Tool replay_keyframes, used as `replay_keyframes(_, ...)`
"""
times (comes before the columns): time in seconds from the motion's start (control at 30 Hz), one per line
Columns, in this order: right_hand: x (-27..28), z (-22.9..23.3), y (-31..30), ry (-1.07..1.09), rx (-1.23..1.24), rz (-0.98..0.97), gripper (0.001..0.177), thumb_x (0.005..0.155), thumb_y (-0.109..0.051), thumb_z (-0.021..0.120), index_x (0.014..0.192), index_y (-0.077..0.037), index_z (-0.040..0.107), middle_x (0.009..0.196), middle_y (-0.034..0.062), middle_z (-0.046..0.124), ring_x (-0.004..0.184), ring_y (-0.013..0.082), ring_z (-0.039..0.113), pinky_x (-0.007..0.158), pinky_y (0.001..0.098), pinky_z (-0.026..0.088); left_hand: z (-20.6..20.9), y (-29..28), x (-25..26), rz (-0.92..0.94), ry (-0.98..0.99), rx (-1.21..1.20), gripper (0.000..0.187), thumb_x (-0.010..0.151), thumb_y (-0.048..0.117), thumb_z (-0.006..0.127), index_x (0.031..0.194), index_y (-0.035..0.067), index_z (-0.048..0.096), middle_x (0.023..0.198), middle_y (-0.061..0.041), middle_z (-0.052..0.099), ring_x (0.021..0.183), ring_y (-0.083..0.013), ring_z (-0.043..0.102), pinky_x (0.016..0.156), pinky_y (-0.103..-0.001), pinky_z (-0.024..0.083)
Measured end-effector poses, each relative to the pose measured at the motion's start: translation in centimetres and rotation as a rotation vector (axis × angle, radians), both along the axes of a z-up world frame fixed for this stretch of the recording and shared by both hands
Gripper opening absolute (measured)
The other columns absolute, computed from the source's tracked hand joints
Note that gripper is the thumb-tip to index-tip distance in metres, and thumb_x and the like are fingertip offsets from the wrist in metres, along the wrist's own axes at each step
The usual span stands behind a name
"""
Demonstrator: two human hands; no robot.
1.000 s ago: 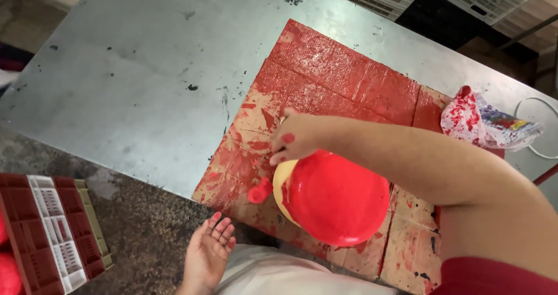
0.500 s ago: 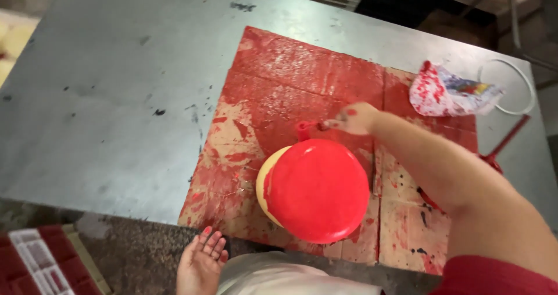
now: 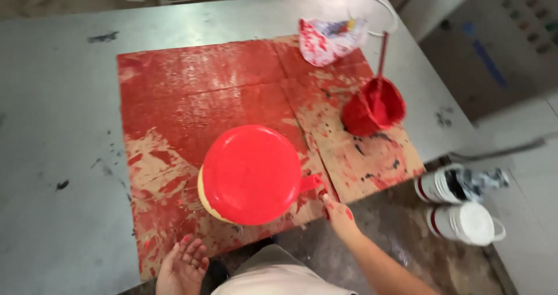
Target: Applying red wax to cheese wheels using a brush and then organizing the finished wheels into crates.
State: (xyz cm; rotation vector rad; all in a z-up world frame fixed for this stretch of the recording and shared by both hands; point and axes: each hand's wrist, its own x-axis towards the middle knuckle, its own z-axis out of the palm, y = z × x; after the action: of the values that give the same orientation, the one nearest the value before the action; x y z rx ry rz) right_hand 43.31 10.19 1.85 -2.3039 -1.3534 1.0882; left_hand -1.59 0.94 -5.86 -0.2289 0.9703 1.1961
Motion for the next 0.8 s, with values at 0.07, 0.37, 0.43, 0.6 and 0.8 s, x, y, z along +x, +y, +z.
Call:
replay_keyframes(0.07,-1.1,2.0,-3.0,0.165,0.059,-0.267,0.068,0.100,-0.061,0.035,0.056,-0.014,0.055,0.049,0.0046,0.051,0.050,0.0190,0.051,0.058,0.0325,0.041,4.1,1.1,0.9,-0.043,0.092,-0.085,0.038,0.098,0.043,0.055,0.128,0.020,0.063,0.119,-0.007,0.067,0.103,-0.0220,0.063,0.080,-0.037,0.047)
replay_keyframes(0.37,6.3,6.5,2.7,0.536,0.543,-0.937,0.036,0.102,-0.051,0.055,0.095,-0.017,0.065,0.088,-0.0023,0.065,0.075,0.0074,0.059,0.064,0.0238,0.049,1.3,0.4,0.8,-0.131,0.075,-0.083,0.047,0.099,0.051,0.050,0.133,0.020,0.061,0.123,-0.007,0.065,0.110,-0.0256,0.061,0.088,-0.043,0.043)
replay_keyframes(0.43,7.1,8.8,5.5,0.396,0.529,-0.845,0.043,0.103,-0.050,0.046,0.106,-0.013,0.068,0.104,0.0015,0.067,0.092,0.0121,0.059,0.081,0.0288,0.046,-0.4,0.3,0.2,-0.091,0.065,-0.089,0.051,0.099,0.052,0.050,0.137,0.019,0.058,0.127,-0.006,0.063,0.114,-0.0247,0.059,0.090,-0.045,0.044)
replay_keyframes(0.6,10.9,5.5,11.8,0.151,0.468,-0.719,0.045,0.108,-0.047,0.033,0.077,-0.018,0.048,0.075,0.0004,0.052,0.073,0.0170,0.044,0.073,0.0386,0.035,-4.2,-0.6,1.5,-0.053,0.027,-0.045,0.055,0.100,0.054,0.047,0.144,0.022,0.055,0.135,-0.004,0.061,0.124,-0.0232,0.056,0.097,-0.049,0.042)
replay_keyframes(0.8,15.6,-7.0,14.7,0.125,0.468,-0.527,0.056,0.111,-0.050,0.030,0.080,-0.015,0.062,0.074,0.0067,0.060,0.071,0.0232,0.055,0.074,0.0414,0.041,-1.8,-1.4,6.7,0.091,0.111,-0.104,0.056,0.095,0.056,0.051,0.138,0.021,0.058,0.130,-0.005,0.062,0.118,-0.0242,0.059,0.092,-0.045,0.044)
